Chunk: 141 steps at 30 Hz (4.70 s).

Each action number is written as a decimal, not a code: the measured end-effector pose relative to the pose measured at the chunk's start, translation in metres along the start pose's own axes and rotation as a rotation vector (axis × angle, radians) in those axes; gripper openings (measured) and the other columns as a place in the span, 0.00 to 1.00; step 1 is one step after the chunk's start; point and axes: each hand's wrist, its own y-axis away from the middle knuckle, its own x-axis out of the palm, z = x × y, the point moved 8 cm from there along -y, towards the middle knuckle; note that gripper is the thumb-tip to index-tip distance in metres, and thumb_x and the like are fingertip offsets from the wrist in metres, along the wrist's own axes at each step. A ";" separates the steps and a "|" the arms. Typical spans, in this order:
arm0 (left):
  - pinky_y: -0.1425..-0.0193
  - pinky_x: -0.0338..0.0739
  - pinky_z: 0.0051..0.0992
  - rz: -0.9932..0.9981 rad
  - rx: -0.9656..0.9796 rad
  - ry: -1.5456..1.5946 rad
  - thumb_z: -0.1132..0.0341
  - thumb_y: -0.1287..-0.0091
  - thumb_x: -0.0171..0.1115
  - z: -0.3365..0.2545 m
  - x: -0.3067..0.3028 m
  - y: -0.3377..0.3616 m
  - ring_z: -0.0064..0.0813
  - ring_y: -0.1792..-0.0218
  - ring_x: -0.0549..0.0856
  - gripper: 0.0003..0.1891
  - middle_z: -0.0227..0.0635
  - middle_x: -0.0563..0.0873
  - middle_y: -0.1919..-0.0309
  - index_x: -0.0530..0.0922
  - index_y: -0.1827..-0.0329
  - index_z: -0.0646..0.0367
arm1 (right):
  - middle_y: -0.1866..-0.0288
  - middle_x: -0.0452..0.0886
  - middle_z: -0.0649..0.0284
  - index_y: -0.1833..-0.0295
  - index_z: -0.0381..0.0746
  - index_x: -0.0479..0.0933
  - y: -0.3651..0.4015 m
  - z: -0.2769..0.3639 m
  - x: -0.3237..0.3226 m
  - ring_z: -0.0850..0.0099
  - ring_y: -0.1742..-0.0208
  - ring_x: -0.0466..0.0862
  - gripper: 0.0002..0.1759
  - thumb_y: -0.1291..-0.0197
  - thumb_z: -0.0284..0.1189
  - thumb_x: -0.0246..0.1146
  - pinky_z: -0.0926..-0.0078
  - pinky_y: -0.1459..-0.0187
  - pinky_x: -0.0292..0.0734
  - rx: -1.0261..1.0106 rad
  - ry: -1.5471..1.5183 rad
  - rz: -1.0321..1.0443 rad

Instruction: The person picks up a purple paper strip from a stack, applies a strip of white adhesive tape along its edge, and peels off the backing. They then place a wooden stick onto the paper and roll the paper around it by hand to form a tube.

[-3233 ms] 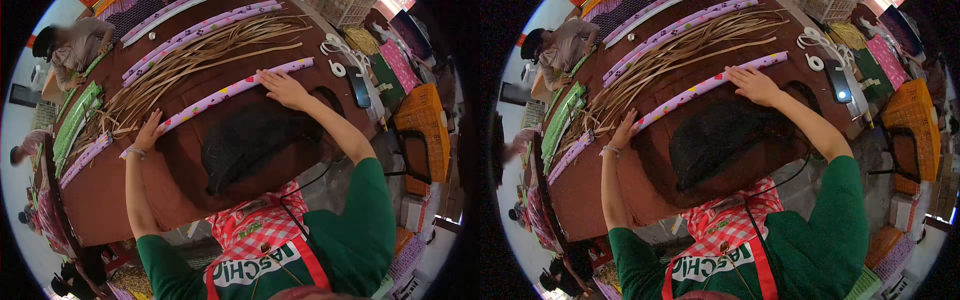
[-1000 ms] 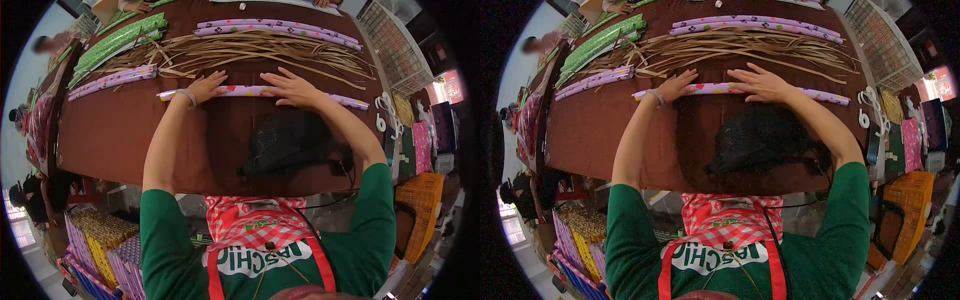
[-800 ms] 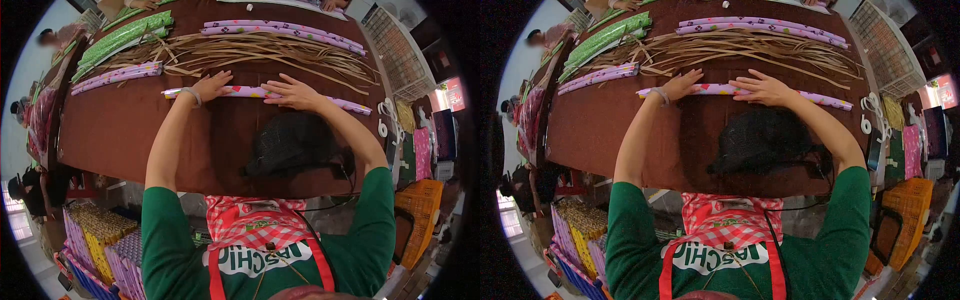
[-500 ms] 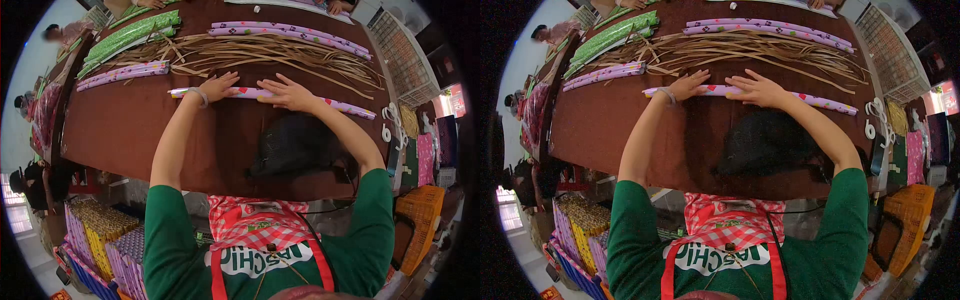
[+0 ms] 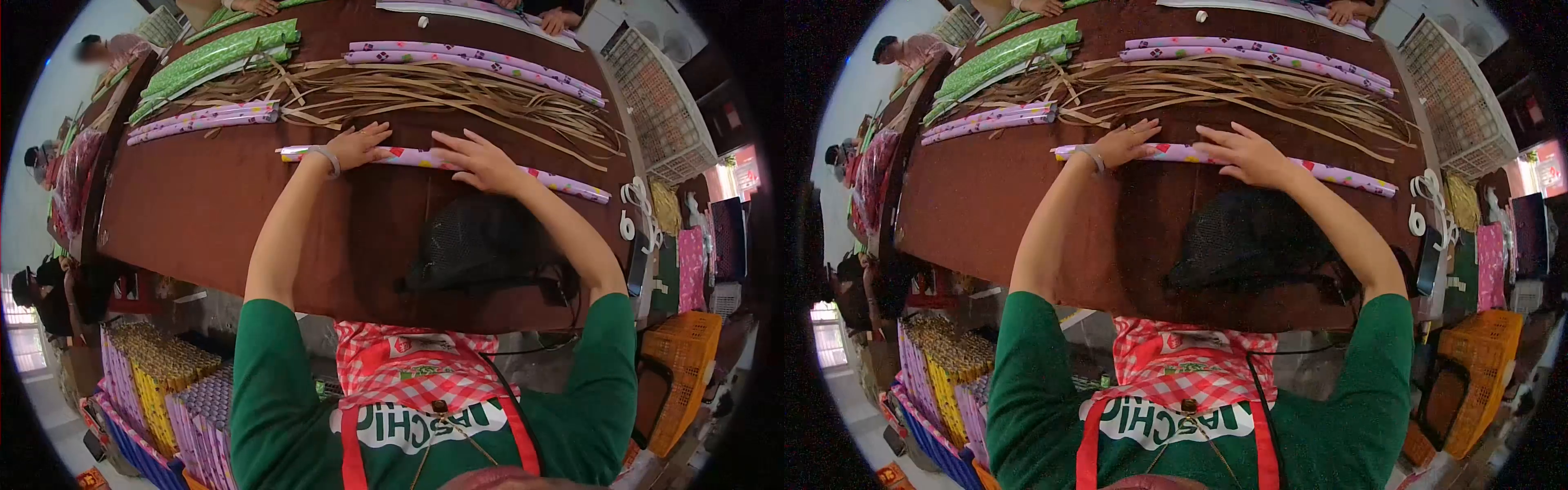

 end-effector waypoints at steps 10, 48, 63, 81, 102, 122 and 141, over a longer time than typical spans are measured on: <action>0.38 0.63 0.42 -0.842 -0.101 0.185 0.53 0.37 0.56 -0.017 -0.036 0.031 0.36 0.43 0.76 0.22 0.38 0.81 0.51 0.75 0.45 0.56 | 0.44 0.76 0.65 0.30 0.57 0.53 0.012 -0.031 0.019 0.59 0.45 0.76 0.41 0.48 0.26 0.63 0.66 0.46 0.72 0.397 -0.471 -0.133; 0.44 0.68 0.37 -1.340 -1.017 0.518 0.48 0.52 0.70 0.105 -0.009 0.197 0.46 0.49 0.73 0.34 0.56 0.74 0.54 0.72 0.53 0.71 | 0.45 0.77 0.66 0.28 0.51 0.49 0.013 -0.033 0.021 0.59 0.44 0.76 0.43 0.47 0.29 0.64 0.68 0.45 0.69 0.395 -0.499 -0.149; 0.67 0.83 0.30 -1.374 -0.587 1.516 0.71 0.37 0.57 0.143 0.019 0.181 0.36 0.68 0.84 0.21 0.47 0.81 0.61 0.64 0.45 0.72 | 0.45 0.78 0.65 0.28 0.51 0.48 0.013 -0.034 0.021 0.59 0.44 0.76 0.44 0.48 0.29 0.64 0.71 0.45 0.69 0.408 -0.520 -0.149; 0.75 0.76 0.17 -0.892 -0.699 1.073 0.56 0.45 0.69 0.122 0.008 0.157 0.16 0.76 0.77 0.17 0.27 0.79 0.73 0.80 0.63 0.62 | 0.42 0.75 0.68 0.28 0.58 0.44 0.029 -0.053 0.028 0.59 0.41 0.73 0.45 0.47 0.35 0.63 0.62 0.36 0.62 0.417 -0.255 -0.138; 0.77 0.75 0.17 -0.933 -0.751 1.085 0.57 0.44 0.68 0.136 0.009 0.165 0.18 0.77 0.78 0.14 0.27 0.76 0.78 0.77 0.68 0.59 | 0.42 0.73 0.60 0.33 0.39 0.61 0.382 -0.184 -0.033 0.73 0.45 0.75 0.28 0.42 0.19 0.53 0.78 0.47 0.69 1.073 -0.669 -0.846; 0.74 0.76 0.17 -0.906 -0.752 1.088 0.56 0.43 0.67 0.140 0.012 0.165 0.18 0.76 0.78 0.17 0.29 0.79 0.74 0.79 0.63 0.60 | 0.52 0.74 0.57 0.33 0.34 0.57 0.354 -0.144 -0.039 0.68 0.54 0.75 0.45 0.48 0.49 0.65 0.72 0.52 0.71 1.403 -0.090 -0.899; 0.57 0.76 0.21 -1.538 -0.661 0.964 0.66 0.40 0.62 0.197 -0.001 0.301 0.27 0.61 0.81 0.21 0.37 0.80 0.57 0.72 0.46 0.67 | 0.58 0.77 0.62 0.52 0.43 0.75 0.116 -0.044 -0.023 0.61 0.64 0.77 0.20 0.54 0.31 0.68 0.67 0.60 0.68 0.407 0.073 0.000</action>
